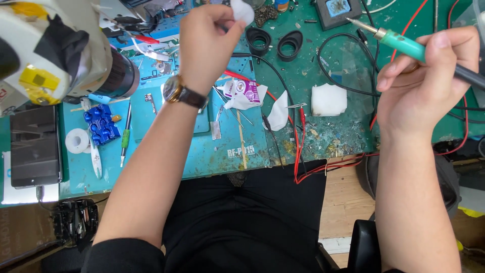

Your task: Soldering electronic components onto a circuit board at a repair station.

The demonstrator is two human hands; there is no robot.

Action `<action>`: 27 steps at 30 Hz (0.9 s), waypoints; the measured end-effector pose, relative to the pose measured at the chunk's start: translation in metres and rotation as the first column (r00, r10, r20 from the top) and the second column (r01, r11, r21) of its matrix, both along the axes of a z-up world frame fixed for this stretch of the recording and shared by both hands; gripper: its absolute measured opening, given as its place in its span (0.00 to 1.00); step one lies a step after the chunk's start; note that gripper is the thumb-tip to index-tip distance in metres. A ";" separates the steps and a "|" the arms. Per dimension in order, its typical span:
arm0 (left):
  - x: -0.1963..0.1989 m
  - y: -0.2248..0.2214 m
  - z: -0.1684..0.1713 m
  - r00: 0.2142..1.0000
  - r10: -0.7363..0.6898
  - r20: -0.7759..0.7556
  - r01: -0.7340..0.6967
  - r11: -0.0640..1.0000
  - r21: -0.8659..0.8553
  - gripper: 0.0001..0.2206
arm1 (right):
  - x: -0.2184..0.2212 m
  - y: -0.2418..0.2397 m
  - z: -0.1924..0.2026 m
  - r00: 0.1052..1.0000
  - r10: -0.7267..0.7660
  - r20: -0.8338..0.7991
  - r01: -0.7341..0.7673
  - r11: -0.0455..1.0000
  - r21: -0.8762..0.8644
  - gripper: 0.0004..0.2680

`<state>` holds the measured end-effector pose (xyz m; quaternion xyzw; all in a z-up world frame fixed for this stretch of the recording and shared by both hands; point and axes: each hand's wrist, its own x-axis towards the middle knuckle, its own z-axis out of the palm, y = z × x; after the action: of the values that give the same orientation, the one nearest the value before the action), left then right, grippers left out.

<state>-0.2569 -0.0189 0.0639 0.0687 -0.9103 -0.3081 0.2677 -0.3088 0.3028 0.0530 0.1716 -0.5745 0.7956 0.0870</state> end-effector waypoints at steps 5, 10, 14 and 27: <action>-0.076 0.003 -0.037 0.989 0.145 -0.041 -0.150 0.970 -0.192 0.15 | 0.006 0.000 0.005 0.999 -0.007 0.034 0.007 1.000 0.010 0.08; -0.124 0.016 -0.055 0.972 0.235 -0.016 -0.229 0.929 -0.292 0.08 | 0.011 0.002 0.013 0.999 -0.039 0.026 0.039 0.999 0.013 0.08; -0.132 0.020 -0.059 0.932 0.292 0.214 -0.223 0.929 -0.294 0.04 | 0.008 0.009 0.012 0.999 -0.037 0.032 0.037 0.999 0.001 0.08; -0.045 0.017 -0.018 0.972 -0.020 0.232 0.152 0.809 -0.568 0.24 | 0.021 -0.007 0.020 0.999 -0.049 -0.013 0.050 0.993 0.110 0.12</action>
<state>-0.3017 -0.0022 0.0455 -0.0249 -0.9864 -0.0178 0.1615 -0.2878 0.2963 0.0732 0.1660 -0.6213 0.7592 0.1003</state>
